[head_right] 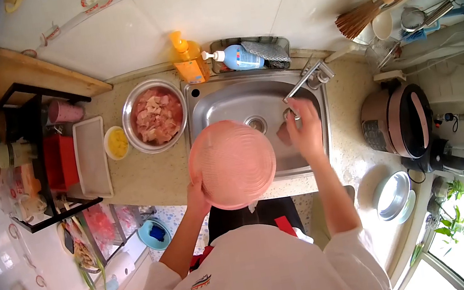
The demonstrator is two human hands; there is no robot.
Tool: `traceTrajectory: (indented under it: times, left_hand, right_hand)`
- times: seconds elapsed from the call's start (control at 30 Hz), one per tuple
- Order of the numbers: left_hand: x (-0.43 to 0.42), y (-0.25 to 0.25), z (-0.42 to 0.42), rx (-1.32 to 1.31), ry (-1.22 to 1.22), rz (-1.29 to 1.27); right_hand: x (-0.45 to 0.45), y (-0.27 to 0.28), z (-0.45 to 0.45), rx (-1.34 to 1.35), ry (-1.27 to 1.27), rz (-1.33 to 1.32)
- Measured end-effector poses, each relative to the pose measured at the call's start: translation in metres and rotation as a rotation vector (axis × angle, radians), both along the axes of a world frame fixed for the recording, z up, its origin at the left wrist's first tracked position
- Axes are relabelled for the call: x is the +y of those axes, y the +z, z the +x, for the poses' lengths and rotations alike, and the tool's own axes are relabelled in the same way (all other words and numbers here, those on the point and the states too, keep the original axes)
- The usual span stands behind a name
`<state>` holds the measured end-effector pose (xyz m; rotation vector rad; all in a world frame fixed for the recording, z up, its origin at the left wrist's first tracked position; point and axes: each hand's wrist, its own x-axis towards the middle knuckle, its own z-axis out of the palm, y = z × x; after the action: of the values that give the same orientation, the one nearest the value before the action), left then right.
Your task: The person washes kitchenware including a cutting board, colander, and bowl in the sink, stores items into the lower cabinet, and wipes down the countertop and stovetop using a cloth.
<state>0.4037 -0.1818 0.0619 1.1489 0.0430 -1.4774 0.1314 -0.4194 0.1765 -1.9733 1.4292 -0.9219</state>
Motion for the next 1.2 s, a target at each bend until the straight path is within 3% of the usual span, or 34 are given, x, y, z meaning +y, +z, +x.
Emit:
traceTrajectory:
  times: [0.1, 0.2, 0.33, 0.4, 0.5, 0.67, 0.83, 0.97, 1.0, 1.07, 1.2]
  left_hand:
    - [-0.017, 0.020, -0.003, -0.252, -0.063, -0.011]
    - [-0.034, 0.049, -0.017, -0.771, -0.346, -0.125]
    - [-0.053, 0.074, -0.034, -1.551, -0.537, -0.695]
    - [-0.047, 0.083, -0.042, -1.623, -0.592, -0.817]
    - [-0.029, 0.083, -0.058, -1.672, -0.628, -0.908]
    - [0.005, 0.062, -0.085, -1.729, -0.635, -0.975]
    - [0.035, 0.090, -0.106, -1.805, -0.796, -0.867]
    - [0.073, 0.096, -0.093, -1.911, -0.743, -0.771]
    - [0.087, 0.094, -0.084, -1.917, -0.782, -0.721]
    - [0.118, 0.090, -0.062, -1.923, -0.853, -0.632]
    - [0.161, 0.074, -0.009, -2.028, -0.710, -0.458]
  right_hand:
    - [0.087, -0.036, -0.018, -0.070, -0.080, 0.150]
    - [0.151, -0.041, -0.016, -0.195, -0.234, 0.364]
    - [0.193, -0.036, -0.013, -0.570, -0.353, 0.718]
    - [0.205, -0.021, -0.005, -0.769, -0.424, 0.882]
    - [0.215, -0.023, -0.001, -0.856, -0.351, 0.996]
    - [0.229, -0.016, 0.006, -0.734, -0.389, 1.025]
    - [0.261, -0.032, -0.011, -1.066, -0.310, 0.945]
    - [0.283, -0.029, 0.003, -1.094, -0.207, 1.026]
    - [0.292, -0.051, 0.009, -1.133, -0.140, 1.030]
    - [0.302, -0.060, 0.030, -1.085, 0.003, 1.096]
    - [0.309, -0.051, 0.080, -0.841, 0.189, 1.279]
